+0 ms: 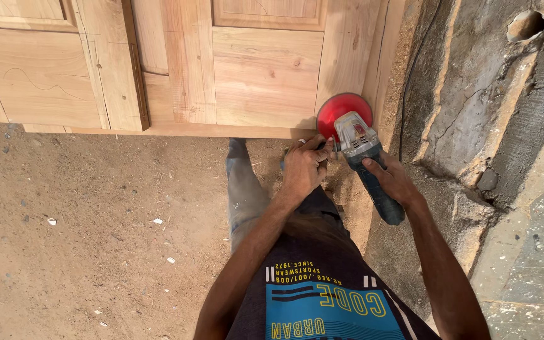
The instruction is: The person uses a handheld angle grinder with a sanding disc to smooth the surface of a large wooden door panel. The person moves the tool across the flat panels and edges, then briefly switches to a flap disc attachment before resuming with the sanding disc.
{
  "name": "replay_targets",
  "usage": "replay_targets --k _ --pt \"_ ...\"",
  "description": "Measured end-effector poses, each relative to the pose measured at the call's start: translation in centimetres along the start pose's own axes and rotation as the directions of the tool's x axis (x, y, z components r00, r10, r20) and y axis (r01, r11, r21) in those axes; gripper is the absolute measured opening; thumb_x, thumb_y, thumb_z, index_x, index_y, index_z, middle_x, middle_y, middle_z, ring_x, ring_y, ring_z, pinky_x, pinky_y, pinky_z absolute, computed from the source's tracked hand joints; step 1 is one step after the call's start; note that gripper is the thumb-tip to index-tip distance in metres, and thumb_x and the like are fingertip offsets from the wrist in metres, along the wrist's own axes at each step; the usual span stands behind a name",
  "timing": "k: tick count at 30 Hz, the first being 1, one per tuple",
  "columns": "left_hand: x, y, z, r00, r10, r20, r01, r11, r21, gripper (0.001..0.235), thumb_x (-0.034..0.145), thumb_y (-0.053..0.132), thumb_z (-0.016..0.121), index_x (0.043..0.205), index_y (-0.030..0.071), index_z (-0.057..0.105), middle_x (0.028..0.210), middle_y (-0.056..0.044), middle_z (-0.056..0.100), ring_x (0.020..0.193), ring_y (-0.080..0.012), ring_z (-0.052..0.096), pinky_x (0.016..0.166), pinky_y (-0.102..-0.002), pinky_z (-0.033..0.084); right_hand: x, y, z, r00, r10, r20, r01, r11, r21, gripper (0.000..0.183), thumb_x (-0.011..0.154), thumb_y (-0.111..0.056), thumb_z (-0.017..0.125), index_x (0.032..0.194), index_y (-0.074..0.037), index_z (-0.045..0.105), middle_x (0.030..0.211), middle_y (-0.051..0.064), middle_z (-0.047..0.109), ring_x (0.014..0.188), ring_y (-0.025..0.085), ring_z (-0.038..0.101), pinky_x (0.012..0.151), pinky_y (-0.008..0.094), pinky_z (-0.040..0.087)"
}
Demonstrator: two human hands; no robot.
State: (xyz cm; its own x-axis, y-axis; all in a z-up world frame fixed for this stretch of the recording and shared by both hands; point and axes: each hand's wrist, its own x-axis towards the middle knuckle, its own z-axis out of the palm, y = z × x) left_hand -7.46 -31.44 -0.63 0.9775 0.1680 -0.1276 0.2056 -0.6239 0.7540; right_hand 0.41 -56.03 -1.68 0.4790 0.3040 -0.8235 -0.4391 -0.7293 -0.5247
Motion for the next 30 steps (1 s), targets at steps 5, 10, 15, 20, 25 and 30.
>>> replay_targets --k 5,10,15,20,25,30 --pt "1.9 4.3 4.3 0.988 0.143 0.05 -0.145 0.989 0.03 0.049 0.077 0.012 0.077 0.126 0.008 0.072 0.122 -0.013 0.069 0.11 -0.0316 0.066 0.098 -0.044 0.052 -2.5 3.0 -4.7 0.972 -0.066 -0.223 0.064 0.998 -0.019 0.057 0.101 -0.051 0.055 0.141 -0.011 0.059 0.115 0.013 0.07 0.102 0.024 0.067 0.088 0.044 0.053" --pt "2.2 8.7 2.8 0.959 0.254 -0.128 -0.241 0.964 0.108 0.05 0.083 0.015 0.079 0.131 0.007 0.068 0.127 -0.014 0.066 0.121 -0.0309 0.062 0.109 -0.045 0.046 -5.6 0.4 -8.3 0.965 -0.152 -0.215 0.173 0.981 0.083 0.054 0.099 -0.051 0.056 0.128 -0.006 0.065 0.096 0.012 0.071 0.081 0.023 0.068 0.071 0.042 0.056" --pt "3.4 9.9 -2.0 0.944 0.201 -0.263 -0.174 0.977 0.126 0.059 0.073 0.01 0.078 0.131 0.004 0.069 0.126 -0.016 0.066 0.121 -0.0334 0.06 0.109 -0.044 0.045 -2.6 -7.0 -10.7 0.965 -0.258 -0.052 0.26 0.965 0.022 0.049 0.099 -0.047 0.056 0.114 -0.003 0.068 0.082 0.01 0.072 0.066 0.018 0.066 0.056 0.035 0.054" --pt "5.7 8.8 -6.3 0.899 0.121 -0.42 -0.089 0.991 0.096 0.065 0.067 0.007 0.079 0.131 0.003 0.068 0.125 -0.016 0.066 0.121 -0.0337 0.06 0.109 -0.045 0.045 1.5 -14.0 -10.9 0.925 -0.372 0.08 0.375 0.927 -0.02 0.045 0.095 -0.044 0.065 0.112 -0.002 0.068 0.081 0.007 0.069 0.065 0.014 0.063 0.056 0.032 0.052" --pt "7.2 8.5 -8.7 0.854 0.023 -0.521 -0.012 1.0 0.025 0.07 0.064 0.005 0.077 0.132 0.002 0.067 0.129 -0.016 0.066 0.119 -0.0328 0.062 0.107 -0.045 0.047 3.6 -20.4 -12.3 0.91 -0.381 0.164 0.408 0.894 -0.186 0.045 0.096 -0.042 0.066 0.107 0.001 0.069 0.079 0.007 0.066 0.065 0.013 0.061 0.056 0.032 0.051" --pt "7.2 7.2 -10.8 0.805 -0.125 -0.58 0.151 0.989 -0.005 0.047 0.084 0.014 0.078 0.13 0.009 0.071 0.12 -0.014 0.07 0.109 -0.0335 0.066 0.098 -0.044 0.048 5.7 -27.2 -11.7 0.841 -0.463 0.278 0.538 0.769 -0.346 0.045 0.094 -0.042 0.066 0.111 -0.001 0.069 0.083 0.005 0.069 0.071 0.012 0.062 0.06 0.032 0.052"
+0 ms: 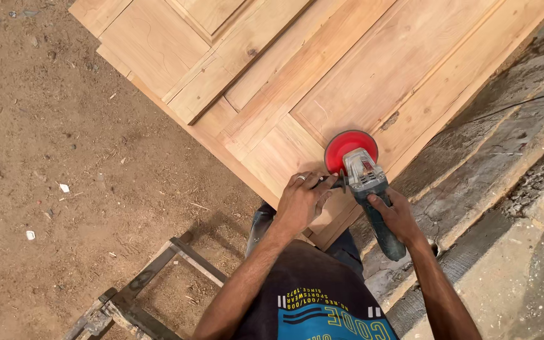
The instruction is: The person uses a handheld angle grinder with a sanding disc to smooth the surface of a large wooden door panel. The person moves the tool across the flat panels and edges, then briefly switches to a flap disc attachment before resuming with the sanding disc.
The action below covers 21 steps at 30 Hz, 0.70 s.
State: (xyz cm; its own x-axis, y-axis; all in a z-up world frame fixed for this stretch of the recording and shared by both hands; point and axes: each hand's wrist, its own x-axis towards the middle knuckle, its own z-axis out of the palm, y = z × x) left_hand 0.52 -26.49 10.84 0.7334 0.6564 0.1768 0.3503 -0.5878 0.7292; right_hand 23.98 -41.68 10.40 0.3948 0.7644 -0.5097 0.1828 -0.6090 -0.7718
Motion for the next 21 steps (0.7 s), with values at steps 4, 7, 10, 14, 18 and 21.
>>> replay_targets --k 4,7,10,14,18,21 --pt "-1.3 0.2 2.1 0.974 -0.224 -0.019 0.224 0.974 0.018 0.04 0.091 0.024 0.075 0.127 0.006 0.071 0.111 -0.013 0.071 0.102 -0.0332 0.068 0.097 -0.045 0.049 2.9 -0.1 -1.2 0.979 0.106 0.172 -0.085 0.989 -0.123 0.051 0.091 -0.048 0.065 0.113 -0.003 0.07 0.079 0.01 0.072 0.069 0.018 0.067 0.062 0.035 0.053" --pt "-2.6 1.6 5.8 0.919 -0.377 -0.115 0.381 0.924 0.022 0.037 0.09 0.027 0.075 0.121 0.006 0.072 0.105 -0.012 0.071 0.101 -0.0329 0.068 0.095 -0.045 0.05 6.0 1.6 -2.4 0.958 -0.017 0.286 0.09 0.966 -0.243 0.054 0.091 -0.05 0.067 0.116 -0.003 0.071 0.086 0.011 0.075 0.078 0.018 0.069 0.069 0.034 0.054" --pt "-3.7 4.3 10.4 0.845 -0.434 -0.313 0.466 0.884 0.033 0.037 0.09 0.027 0.076 0.119 0.005 0.073 0.107 -0.013 0.071 0.102 -0.034 0.067 0.094 -0.045 0.049 8.8 3.3 -4.4 0.906 -0.068 0.417 0.208 0.931 -0.299 0.055 0.091 -0.051 0.068 0.116 -0.002 0.071 0.09 0.012 0.076 0.082 0.018 0.072 0.072 0.034 0.056" --pt "-2.9 8.9 15.2 0.737 -0.512 -0.441 0.569 0.822 -0.003 0.038 0.088 0.026 0.076 0.12 0.004 0.074 0.108 -0.015 0.071 0.1 -0.0339 0.066 0.092 -0.046 0.048 10.1 4.7 -9.0 0.842 -0.009 0.539 0.227 0.913 -0.34 0.055 0.091 -0.052 0.067 0.116 -0.003 0.071 0.088 0.013 0.075 0.076 0.017 0.071 0.067 0.035 0.056" --pt "0.8 10.6 16.6 0.68 -0.528 -0.508 0.599 0.8 -0.03 0.029 0.091 0.026 0.076 0.113 0.007 0.076 0.111 -0.014 0.072 0.103 -0.032 0.066 0.094 -0.044 0.048 12.4 2.1 -11.8 0.808 0.021 0.589 0.184 0.941 -0.285 0.058 0.088 -0.053 0.065 0.123 -0.006 0.066 0.09 0.006 0.073 0.073 0.015 0.066 0.063 0.035 0.055" --pt "3.9 7.9 15.9 0.654 -0.501 -0.566 0.577 0.815 -0.055 0.032 0.091 0.021 0.072 0.12 0.008 0.077 0.109 -0.01 0.073 0.099 -0.0286 0.067 0.097 -0.044 0.047 16.4 -1.0 -10.5 0.817 0.108 0.567 0.136 0.919 -0.37 0.056 0.09 -0.055 0.065 0.11 -0.002 0.072 0.078 0.007 0.072 0.069 0.017 0.067 0.061 0.036 0.055"
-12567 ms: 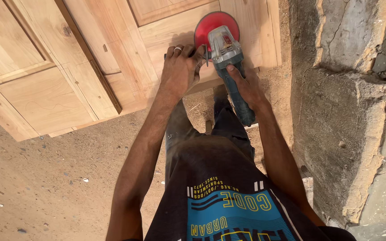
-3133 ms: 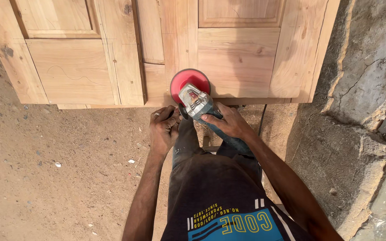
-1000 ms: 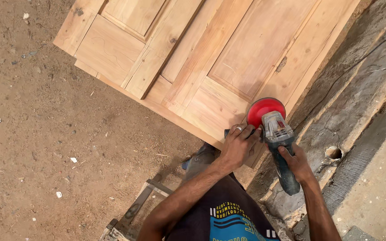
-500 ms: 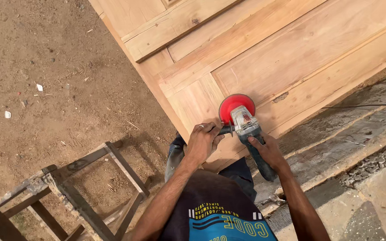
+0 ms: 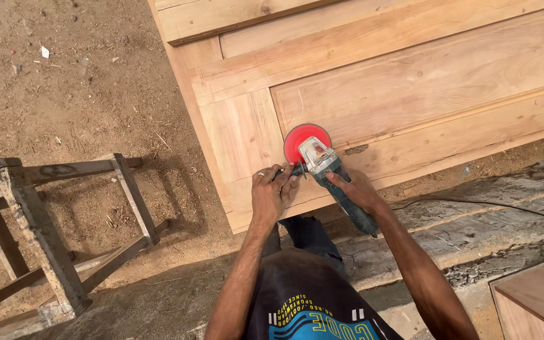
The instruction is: The person uses a handheld angle grinder with a sanding disc to smooth the surface of a large wooden door panel. The person moves the tool across the flat panels and edges, then briefly switches to a flap disc attachment before resuming with the sanding disc.
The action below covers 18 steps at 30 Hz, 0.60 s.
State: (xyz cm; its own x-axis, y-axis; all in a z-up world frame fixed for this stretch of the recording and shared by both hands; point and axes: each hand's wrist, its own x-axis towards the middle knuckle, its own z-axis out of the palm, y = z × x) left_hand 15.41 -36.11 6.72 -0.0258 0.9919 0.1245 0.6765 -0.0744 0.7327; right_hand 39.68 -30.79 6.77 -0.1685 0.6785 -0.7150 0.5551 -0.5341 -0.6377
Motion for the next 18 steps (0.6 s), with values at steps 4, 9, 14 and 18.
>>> replay_targets --k 4,9,14,18 --pt "4.7 -3.2 2.3 0.997 -0.055 -0.058 0.058 0.997 0.046 0.027 0.093 0.023 0.074 0.115 0.008 0.078 0.095 -0.011 0.071 0.09 -0.0296 0.066 0.09 -0.043 0.047 6.5 -1.6 -2.0 0.99 -0.113 0.084 0.122 0.987 -0.107 0.064 0.097 -0.063 0.06 0.098 0.0 0.072 0.075 0.006 0.067 0.07 0.014 0.064 0.061 0.034 0.052" --pt "8.4 -4.4 4.4 0.988 -0.134 -0.073 0.137 0.99 0.038 0.026 0.095 0.025 0.074 0.117 0.01 0.079 0.095 -0.009 0.073 0.086 -0.0265 0.066 0.085 -0.042 0.046 12.4 -3.6 -4.2 0.986 -0.117 0.119 0.139 0.969 -0.204 0.063 0.093 -0.064 0.06 0.105 -0.004 0.072 0.076 0.008 0.069 0.07 0.017 0.068 0.059 0.035 0.054" --pt "8.5 -1.8 8.6 0.971 -0.219 -0.091 0.227 0.97 0.089 0.031 0.091 0.028 0.077 0.117 0.012 0.079 0.097 -0.008 0.073 0.087 -0.026 0.067 0.084 -0.042 0.046 13.4 -2.5 -7.9 0.983 0.047 0.177 0.0 0.966 -0.258 0.063 0.09 -0.062 0.06 0.108 -0.001 0.07 0.08 0.014 0.072 0.069 0.025 0.072 0.06 0.041 0.058" --pt "10.6 0.7 12.6 0.977 -0.199 -0.077 0.205 0.975 0.082 0.032 0.09 0.028 0.078 0.118 0.013 0.079 0.104 -0.01 0.072 0.092 -0.0277 0.066 0.087 -0.044 0.045 13.6 -0.5 -12.7 0.995 -0.001 0.099 0.029 0.959 -0.282 0.061 0.094 -0.059 0.06 0.112 -0.001 0.071 0.087 0.013 0.073 0.08 0.02 0.07 0.069 0.037 0.055"
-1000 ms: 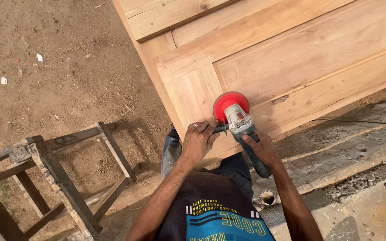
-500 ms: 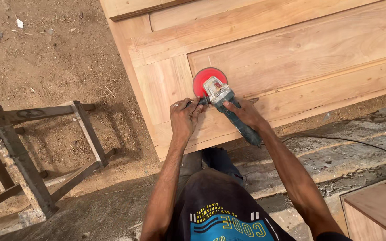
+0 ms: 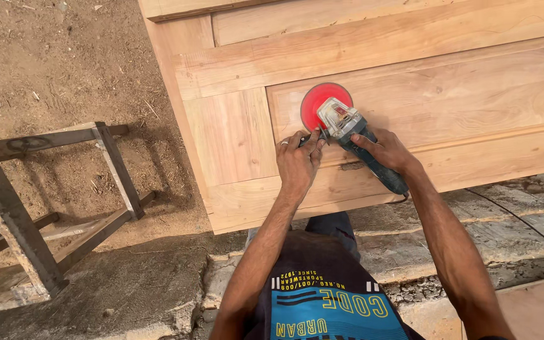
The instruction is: The person uses a handheld angle grinder with a sanding disc to smooth the surface of a large wooden door panel. The person moves the tool across the flat panels and edges, then briefly switches to a flap disc attachment before resuming with the sanding disc.
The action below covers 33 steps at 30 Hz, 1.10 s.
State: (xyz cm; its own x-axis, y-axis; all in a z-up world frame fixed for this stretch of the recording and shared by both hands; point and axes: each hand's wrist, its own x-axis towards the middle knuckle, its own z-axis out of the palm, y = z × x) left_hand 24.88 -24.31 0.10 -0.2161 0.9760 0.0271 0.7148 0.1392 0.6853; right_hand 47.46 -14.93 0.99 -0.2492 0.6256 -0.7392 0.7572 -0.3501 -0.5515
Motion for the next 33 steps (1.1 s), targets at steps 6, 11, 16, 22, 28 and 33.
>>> replay_targets --k 6,11,16,22,28,33 --pt "2.4 3.6 3.7 0.983 0.184 0.03 -0.185 0.982 0.043 0.042 0.079 0.016 0.078 0.12 0.017 0.079 0.117 -0.018 0.069 0.111 -0.0334 0.062 0.104 -0.048 0.043 -3.4 3.6 -1.1 0.991 -0.006 -0.133 0.051 0.939 0.339 0.06 0.099 -0.057 0.057 0.119 -0.003 0.071 0.094 0.006 0.071 0.079 0.013 0.062 0.069 0.03 0.051" --pt "1.7 0.4 -1.0 0.994 0.101 -0.042 -0.098 0.993 0.067 0.035 0.083 0.012 0.077 0.118 0.013 0.078 0.116 -0.016 0.07 0.112 -0.0361 0.062 0.105 -0.05 0.042 -1.7 -1.6 2.2 0.999 0.049 -0.017 -0.043 0.966 0.254 0.069 0.1 -0.061 0.058 0.105 0.006 0.072 0.083 0.014 0.068 0.072 0.019 0.065 0.063 0.037 0.053" --pt "0.7 -2.4 -5.5 0.994 -0.077 -0.078 0.08 0.996 0.027 0.021 0.091 0.016 0.077 0.111 0.009 0.081 0.101 -0.011 0.073 0.095 -0.0279 0.066 0.09 -0.043 0.047 0.6 -6.0 4.0 0.99 -0.133 0.046 0.13 0.989 0.072 0.072 0.087 -0.07 0.062 0.114 -0.004 0.073 0.086 0.012 0.074 0.076 0.017 0.07 0.065 0.035 0.055" --pt "1.4 3.8 0.7 0.995 -0.047 -0.093 0.051 0.998 0.035 0.023 0.089 0.018 0.077 0.111 0.01 0.082 0.097 -0.008 0.074 0.089 -0.0273 0.066 0.088 -0.042 0.048 -0.5 -1.6 -2.6 0.995 -0.068 0.07 0.061 0.993 0.099 0.069 0.087 -0.068 0.061 0.111 -0.005 0.074 0.084 0.012 0.073 0.076 0.02 0.071 0.066 0.037 0.056" --pt "3.1 12.8 12.8 1.0 -0.01 -0.017 0.009 0.998 -0.055 0.025 0.087 0.018 0.078 0.111 0.013 0.081 0.106 -0.011 0.073 0.1 -0.0316 0.066 0.092 -0.044 0.046 -2.2 9.4 -13.6 0.996 -0.087 -0.001 0.086 0.979 0.185 0.061 0.096 -0.061 0.057 0.118 -0.006 0.073 0.089 0.006 0.072 0.075 0.014 0.063 0.065 0.033 0.052" --pt "4.5 19.1 19.8 0.968 0.252 -0.002 -0.251 0.967 -0.04 0.043 0.081 0.013 0.079 0.124 0.013 0.075 0.122 -0.017 0.066 0.117 -0.0346 0.062 0.11 -0.049 0.041 -4.6 16.7 -18.5 0.997 0.011 -0.078 0.027 0.886 0.463 0.065 0.099 -0.064 0.054 0.119 -0.004 0.068 0.083 0.007 0.067 0.067 0.015 0.063 0.059 0.032 0.052"
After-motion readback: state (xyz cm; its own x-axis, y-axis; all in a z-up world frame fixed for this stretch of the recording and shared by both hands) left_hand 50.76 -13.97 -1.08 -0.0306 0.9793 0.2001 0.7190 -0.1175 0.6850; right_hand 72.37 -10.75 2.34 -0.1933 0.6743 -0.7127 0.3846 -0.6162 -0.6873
